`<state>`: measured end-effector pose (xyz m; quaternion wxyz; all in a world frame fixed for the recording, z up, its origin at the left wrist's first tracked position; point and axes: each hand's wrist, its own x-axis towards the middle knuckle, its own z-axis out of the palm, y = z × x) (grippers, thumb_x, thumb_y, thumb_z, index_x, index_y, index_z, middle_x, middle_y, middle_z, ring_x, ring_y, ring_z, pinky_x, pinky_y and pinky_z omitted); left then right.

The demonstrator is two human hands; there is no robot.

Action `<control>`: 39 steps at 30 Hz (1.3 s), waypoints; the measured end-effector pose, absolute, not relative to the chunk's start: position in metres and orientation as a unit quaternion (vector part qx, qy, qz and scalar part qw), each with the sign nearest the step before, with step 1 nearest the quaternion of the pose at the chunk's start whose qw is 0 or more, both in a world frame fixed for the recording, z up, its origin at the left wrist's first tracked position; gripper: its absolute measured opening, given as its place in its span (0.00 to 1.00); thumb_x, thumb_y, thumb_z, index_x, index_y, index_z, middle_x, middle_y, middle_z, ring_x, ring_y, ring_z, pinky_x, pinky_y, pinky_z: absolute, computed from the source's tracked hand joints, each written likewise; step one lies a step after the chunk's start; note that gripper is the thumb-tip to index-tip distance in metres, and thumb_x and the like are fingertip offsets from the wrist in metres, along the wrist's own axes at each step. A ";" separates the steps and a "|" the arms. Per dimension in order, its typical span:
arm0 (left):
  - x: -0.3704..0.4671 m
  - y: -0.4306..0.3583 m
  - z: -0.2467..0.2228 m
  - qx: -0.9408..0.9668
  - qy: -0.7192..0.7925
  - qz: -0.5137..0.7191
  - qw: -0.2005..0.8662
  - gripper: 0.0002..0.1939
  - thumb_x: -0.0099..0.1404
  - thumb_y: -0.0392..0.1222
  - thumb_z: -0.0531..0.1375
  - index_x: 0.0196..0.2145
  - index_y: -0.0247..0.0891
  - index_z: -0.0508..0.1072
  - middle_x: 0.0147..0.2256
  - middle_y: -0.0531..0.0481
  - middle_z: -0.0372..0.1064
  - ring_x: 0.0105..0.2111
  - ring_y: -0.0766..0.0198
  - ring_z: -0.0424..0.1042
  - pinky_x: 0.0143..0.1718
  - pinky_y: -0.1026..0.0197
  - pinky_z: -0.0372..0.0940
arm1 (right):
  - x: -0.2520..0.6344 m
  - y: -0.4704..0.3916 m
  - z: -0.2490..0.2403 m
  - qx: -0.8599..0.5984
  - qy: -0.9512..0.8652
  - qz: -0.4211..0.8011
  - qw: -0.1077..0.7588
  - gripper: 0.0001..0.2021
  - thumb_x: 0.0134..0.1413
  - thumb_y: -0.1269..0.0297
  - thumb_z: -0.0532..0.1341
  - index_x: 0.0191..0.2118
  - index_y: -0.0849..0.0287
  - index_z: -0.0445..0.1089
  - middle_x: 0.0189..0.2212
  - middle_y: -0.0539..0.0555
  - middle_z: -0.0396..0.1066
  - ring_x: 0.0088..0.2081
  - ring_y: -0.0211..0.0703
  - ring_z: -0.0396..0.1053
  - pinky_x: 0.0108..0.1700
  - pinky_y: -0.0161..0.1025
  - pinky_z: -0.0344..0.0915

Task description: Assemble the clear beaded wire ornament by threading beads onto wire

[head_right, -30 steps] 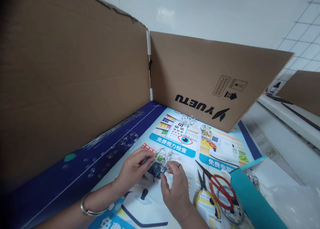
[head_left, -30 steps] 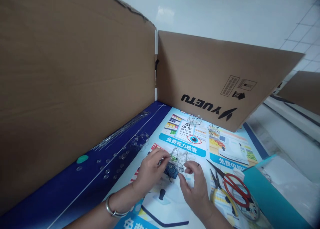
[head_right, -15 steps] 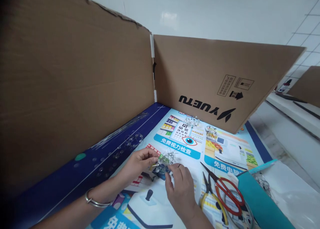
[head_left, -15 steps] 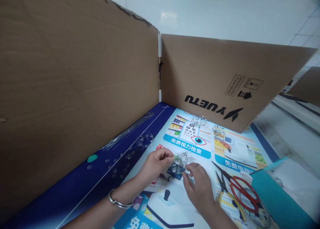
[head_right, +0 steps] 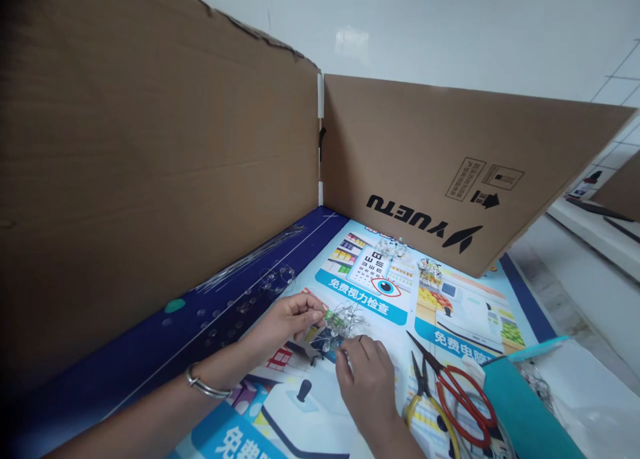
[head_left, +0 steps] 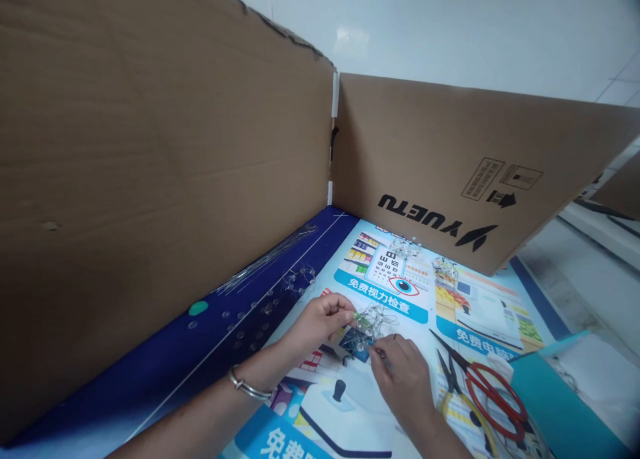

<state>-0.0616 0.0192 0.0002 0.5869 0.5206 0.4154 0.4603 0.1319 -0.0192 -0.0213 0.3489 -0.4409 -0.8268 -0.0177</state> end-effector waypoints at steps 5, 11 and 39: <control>-0.064 0.021 0.001 0.542 0.412 0.441 0.585 0.11 0.58 0.44 0.60 0.34 0.32 0.70 0.28 0.50 0.71 0.17 0.75 0.57 0.18 0.70 0.55 | 0.136 -0.020 -0.020 -0.481 -0.793 0.042 0.372 0.06 0.56 0.68 0.55 0.30 0.58 0.66 0.23 0.51 0.64 0.26 0.39 0.62 0.31 0.37 0.59; -0.067 0.014 0.005 0.624 0.368 0.404 0.558 0.12 0.60 0.44 0.58 0.37 0.33 0.72 0.27 0.51 0.68 0.22 0.71 0.63 0.23 0.68 0.59 | 0.136 -0.022 -0.016 -0.535 -0.737 0.137 0.389 0.06 0.54 0.66 0.57 0.27 0.57 0.67 0.23 0.49 0.63 0.24 0.37 0.62 0.28 0.34 0.60; -0.041 -0.014 0.006 0.743 0.372 0.461 0.312 0.04 0.60 0.35 0.59 0.30 0.37 0.73 0.32 0.47 0.71 0.35 0.62 0.70 0.38 0.61 0.65 | 0.136 -0.042 0.000 -0.413 -0.805 -0.039 0.423 0.12 0.52 0.75 0.57 0.42 0.57 0.68 0.28 0.55 0.64 0.30 0.44 0.64 0.32 0.41 0.64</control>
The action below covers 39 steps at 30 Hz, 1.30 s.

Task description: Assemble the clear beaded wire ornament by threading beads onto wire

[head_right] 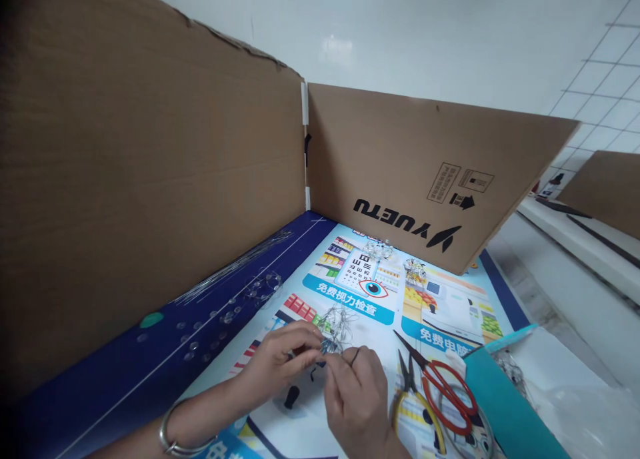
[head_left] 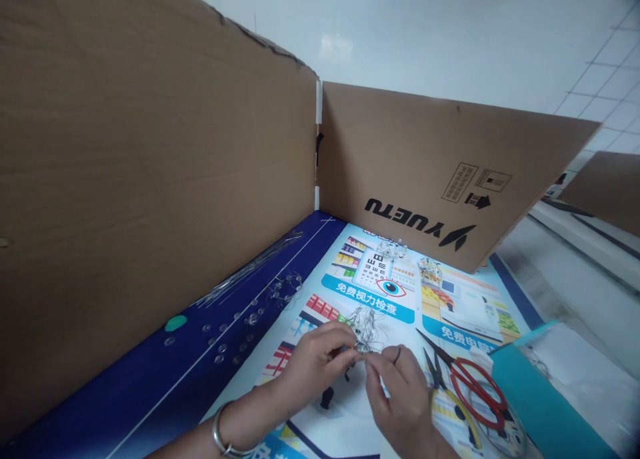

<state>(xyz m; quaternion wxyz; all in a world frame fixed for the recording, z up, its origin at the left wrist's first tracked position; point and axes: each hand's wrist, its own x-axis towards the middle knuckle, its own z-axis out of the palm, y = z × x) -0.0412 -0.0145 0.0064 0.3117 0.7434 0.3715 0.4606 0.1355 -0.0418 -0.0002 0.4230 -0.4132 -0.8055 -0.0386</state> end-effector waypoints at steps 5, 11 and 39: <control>-0.041 -0.018 0.004 0.757 0.379 0.462 0.263 0.04 0.61 0.37 0.58 0.33 0.37 0.73 0.33 0.45 0.71 0.36 0.61 0.70 0.38 0.60 0.66 | 0.131 -0.047 -0.002 -0.451 -0.798 0.004 0.400 0.13 0.54 0.73 0.55 0.45 0.59 0.69 0.28 0.56 0.68 0.29 0.44 0.67 0.31 0.40 0.66; -0.038 -0.025 0.008 0.806 0.354 0.423 0.214 0.06 0.64 0.36 0.54 0.34 0.37 0.71 0.35 0.44 0.71 0.35 0.61 0.69 0.37 0.61 0.65 | 0.124 -0.048 -0.009 -0.481 -0.763 0.113 0.416 0.14 0.53 0.72 0.52 0.44 0.60 0.70 0.28 0.54 0.69 0.27 0.41 0.69 0.29 0.35 0.67; -0.042 -0.024 -0.005 0.837 0.350 0.403 0.124 0.11 0.64 0.33 0.52 0.44 0.37 0.64 0.39 0.44 0.70 0.39 0.58 0.69 0.38 0.56 0.65 | 0.131 -0.060 -0.007 -0.528 -0.655 0.321 0.436 0.11 0.59 0.62 0.52 0.27 0.58 0.65 0.24 0.48 0.60 0.27 0.37 0.59 0.30 0.33 0.57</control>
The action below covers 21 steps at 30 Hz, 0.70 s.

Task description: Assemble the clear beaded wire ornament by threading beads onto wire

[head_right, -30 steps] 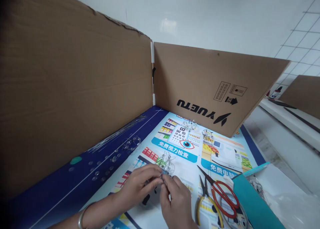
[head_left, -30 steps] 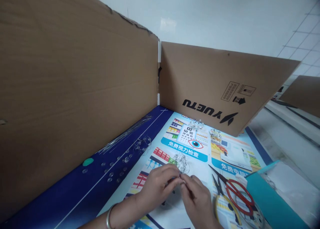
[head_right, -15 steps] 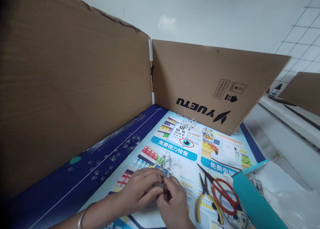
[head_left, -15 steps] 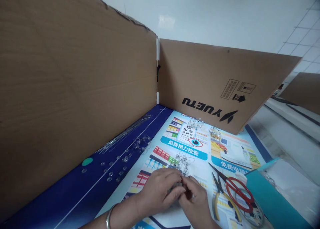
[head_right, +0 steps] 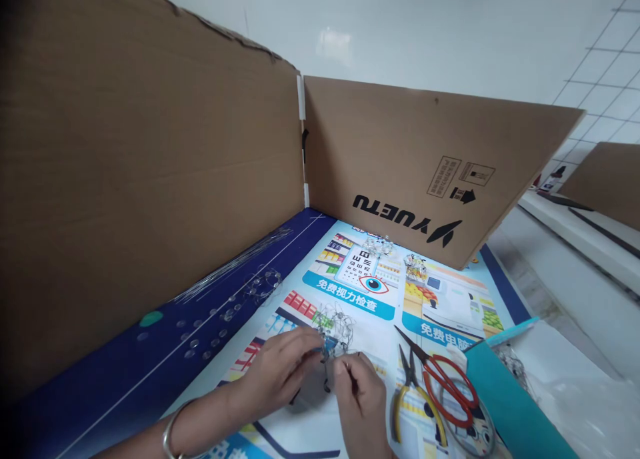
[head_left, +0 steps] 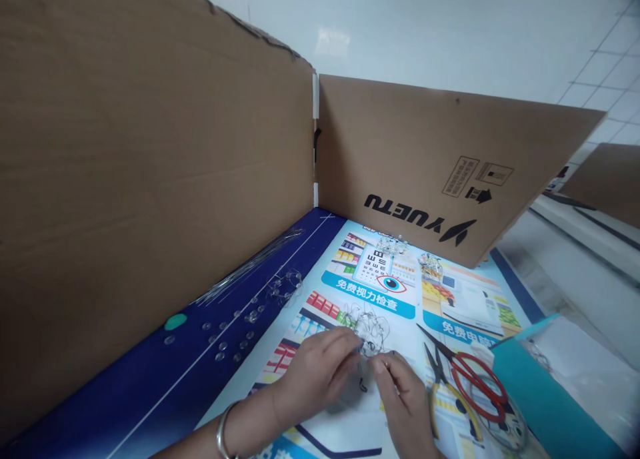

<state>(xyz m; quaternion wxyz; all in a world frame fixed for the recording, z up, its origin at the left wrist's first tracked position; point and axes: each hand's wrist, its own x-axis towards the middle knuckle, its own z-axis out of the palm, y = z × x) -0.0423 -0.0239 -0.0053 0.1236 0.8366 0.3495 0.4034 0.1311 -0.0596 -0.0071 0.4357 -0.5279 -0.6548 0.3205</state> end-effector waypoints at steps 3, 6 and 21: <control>-0.045 -0.022 -0.002 0.804 0.372 0.424 0.190 0.08 0.63 0.36 0.54 0.41 0.36 0.65 0.35 0.44 0.67 0.36 0.59 0.67 0.35 0.59 0.64 | 0.133 -0.061 -0.008 -0.530 -0.629 0.350 0.448 0.13 0.60 0.59 0.51 0.28 0.58 0.65 0.24 0.49 0.60 0.27 0.38 0.59 0.30 0.33 0.57; -0.048 -0.019 0.000 0.766 0.387 0.454 0.240 0.05 0.64 0.36 0.52 0.37 0.36 0.66 0.31 0.48 0.64 0.31 0.63 0.64 0.32 0.60 0.62 | 0.133 -0.060 -0.012 -0.545 -0.587 0.372 0.468 0.14 0.60 0.56 0.51 0.30 0.58 0.65 0.23 0.49 0.60 0.26 0.38 0.59 0.28 0.33 0.56; -0.047 -0.008 -0.011 0.780 0.322 0.479 0.241 0.08 0.59 0.33 0.58 0.38 0.37 0.70 0.38 0.44 0.64 0.40 0.59 0.65 0.41 0.56 0.63 | 0.138 -0.052 -0.016 -0.548 -0.526 0.426 0.491 0.15 0.59 0.54 0.51 0.33 0.58 0.67 0.21 0.47 0.57 0.24 0.36 0.56 0.27 0.32 0.55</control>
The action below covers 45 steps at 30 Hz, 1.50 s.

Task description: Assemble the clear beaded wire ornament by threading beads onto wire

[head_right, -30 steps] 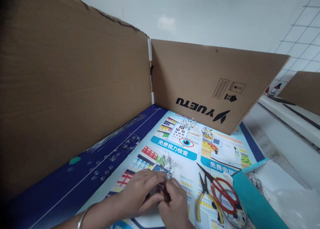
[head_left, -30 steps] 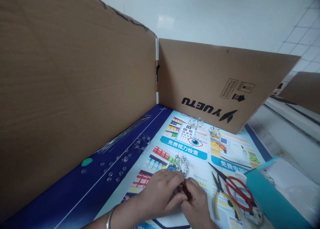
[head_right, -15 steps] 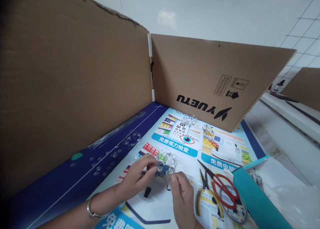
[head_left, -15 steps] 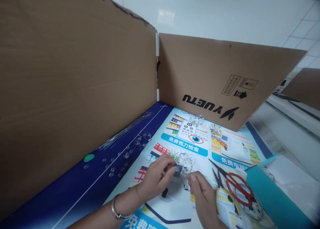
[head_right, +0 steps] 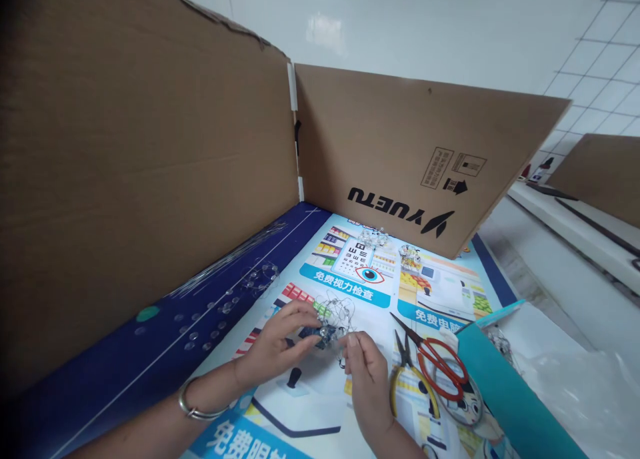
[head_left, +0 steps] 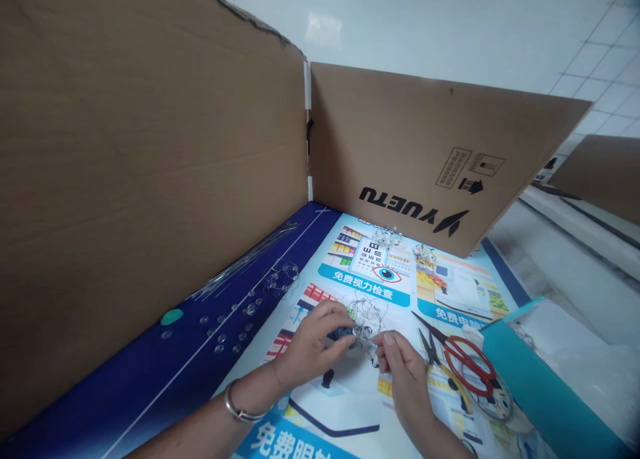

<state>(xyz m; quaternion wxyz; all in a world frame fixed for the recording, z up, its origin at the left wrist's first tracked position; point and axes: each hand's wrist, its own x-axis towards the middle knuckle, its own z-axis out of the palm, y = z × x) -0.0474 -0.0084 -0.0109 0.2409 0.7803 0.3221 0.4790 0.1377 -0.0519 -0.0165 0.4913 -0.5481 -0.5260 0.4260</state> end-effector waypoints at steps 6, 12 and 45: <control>-0.043 -0.008 -0.014 0.793 0.323 0.466 0.222 0.06 0.60 0.34 0.58 0.37 0.37 0.71 0.36 0.45 0.65 0.38 0.60 0.65 0.39 0.57 0.64 | 0.136 -0.052 -0.016 -0.536 -0.586 0.392 0.464 0.09 0.55 0.59 0.57 0.29 0.58 0.64 0.22 0.46 0.57 0.24 0.34 0.54 0.26 0.31 0.54; -0.041 -0.010 -0.015 0.794 0.326 0.456 0.233 0.08 0.59 0.34 0.59 0.38 0.37 0.70 0.37 0.46 0.64 0.39 0.60 0.65 0.41 0.58 0.63 | 0.133 -0.052 -0.016 -0.544 -0.617 0.338 0.458 0.06 0.51 0.63 0.60 0.28 0.59 0.63 0.23 0.46 0.57 0.24 0.34 0.55 0.26 0.31 0.56; -0.055 0.006 -0.016 0.847 0.328 0.351 0.225 0.10 0.56 0.24 0.53 0.30 0.37 0.67 0.39 0.47 0.64 0.40 0.63 0.66 0.41 0.62 0.63 | 0.139 -0.049 -0.013 -0.582 -0.568 0.354 0.463 0.11 0.56 0.57 0.56 0.28 0.58 0.63 0.20 0.45 0.53 0.24 0.36 0.52 0.26 0.32 0.52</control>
